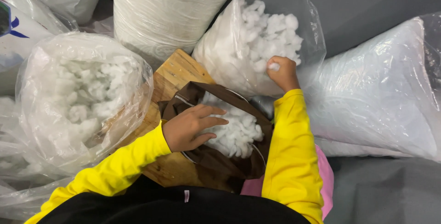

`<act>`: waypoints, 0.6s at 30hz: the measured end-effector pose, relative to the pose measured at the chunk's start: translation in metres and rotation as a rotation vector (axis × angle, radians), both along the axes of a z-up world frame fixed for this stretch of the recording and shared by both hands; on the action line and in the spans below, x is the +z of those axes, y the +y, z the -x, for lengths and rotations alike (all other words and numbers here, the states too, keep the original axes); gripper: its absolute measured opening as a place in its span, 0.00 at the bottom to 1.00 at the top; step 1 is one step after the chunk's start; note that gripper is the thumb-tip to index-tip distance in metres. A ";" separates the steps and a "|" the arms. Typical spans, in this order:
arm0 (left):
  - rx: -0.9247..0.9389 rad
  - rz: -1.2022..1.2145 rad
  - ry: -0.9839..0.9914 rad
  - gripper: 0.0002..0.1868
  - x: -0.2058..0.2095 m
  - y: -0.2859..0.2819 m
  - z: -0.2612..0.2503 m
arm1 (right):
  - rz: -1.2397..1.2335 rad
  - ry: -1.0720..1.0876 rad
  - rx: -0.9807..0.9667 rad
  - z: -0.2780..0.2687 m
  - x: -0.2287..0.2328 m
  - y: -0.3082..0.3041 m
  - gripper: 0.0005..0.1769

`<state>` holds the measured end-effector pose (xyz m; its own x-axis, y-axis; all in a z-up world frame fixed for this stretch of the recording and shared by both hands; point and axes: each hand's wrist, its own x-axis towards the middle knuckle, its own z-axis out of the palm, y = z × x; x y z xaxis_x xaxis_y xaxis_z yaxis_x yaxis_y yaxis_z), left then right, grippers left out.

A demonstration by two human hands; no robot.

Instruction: Stuffing a brown fabric pouch with white fiberfill material to create a cushion or pillow.

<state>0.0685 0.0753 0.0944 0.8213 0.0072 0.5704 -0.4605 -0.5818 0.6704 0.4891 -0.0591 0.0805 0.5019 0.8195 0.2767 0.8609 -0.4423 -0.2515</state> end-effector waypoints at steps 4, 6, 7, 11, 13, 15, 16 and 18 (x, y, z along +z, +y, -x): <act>-0.014 0.052 -0.057 0.18 0.009 -0.007 0.004 | -0.071 0.019 -0.007 0.049 0.059 -0.010 0.07; -0.032 0.208 -0.145 0.18 0.004 -0.013 0.004 | -0.184 0.169 0.077 0.094 0.101 -0.016 0.07; -0.029 0.211 -0.146 0.18 0.000 -0.016 0.001 | -0.180 0.168 0.080 0.113 0.116 -0.021 0.07; 0.096 0.738 -0.100 0.21 -0.010 -0.021 -0.007 | -0.273 0.427 0.079 0.182 0.154 -0.046 0.08; 0.140 0.815 -0.042 0.31 -0.007 -0.021 -0.006 | -0.294 0.492 0.098 0.210 0.157 -0.063 0.08; 0.052 0.810 -0.037 0.60 0.002 -0.026 -0.004 | -0.211 0.528 0.180 0.236 0.155 -0.076 0.11; 0.047 0.807 -0.028 0.60 0.008 -0.029 -0.006 | -0.216 0.532 0.172 0.240 0.147 -0.078 0.11; -0.036 0.699 -0.053 0.69 0.019 -0.036 -0.009 | -0.027 0.558 0.379 0.249 0.129 -0.082 0.08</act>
<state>0.0780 0.0392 0.1135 0.7993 0.3600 0.4812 -0.5136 -0.0064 0.8580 0.2404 -0.1412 0.2096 0.2545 0.9636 0.0821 0.6935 -0.1227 -0.7099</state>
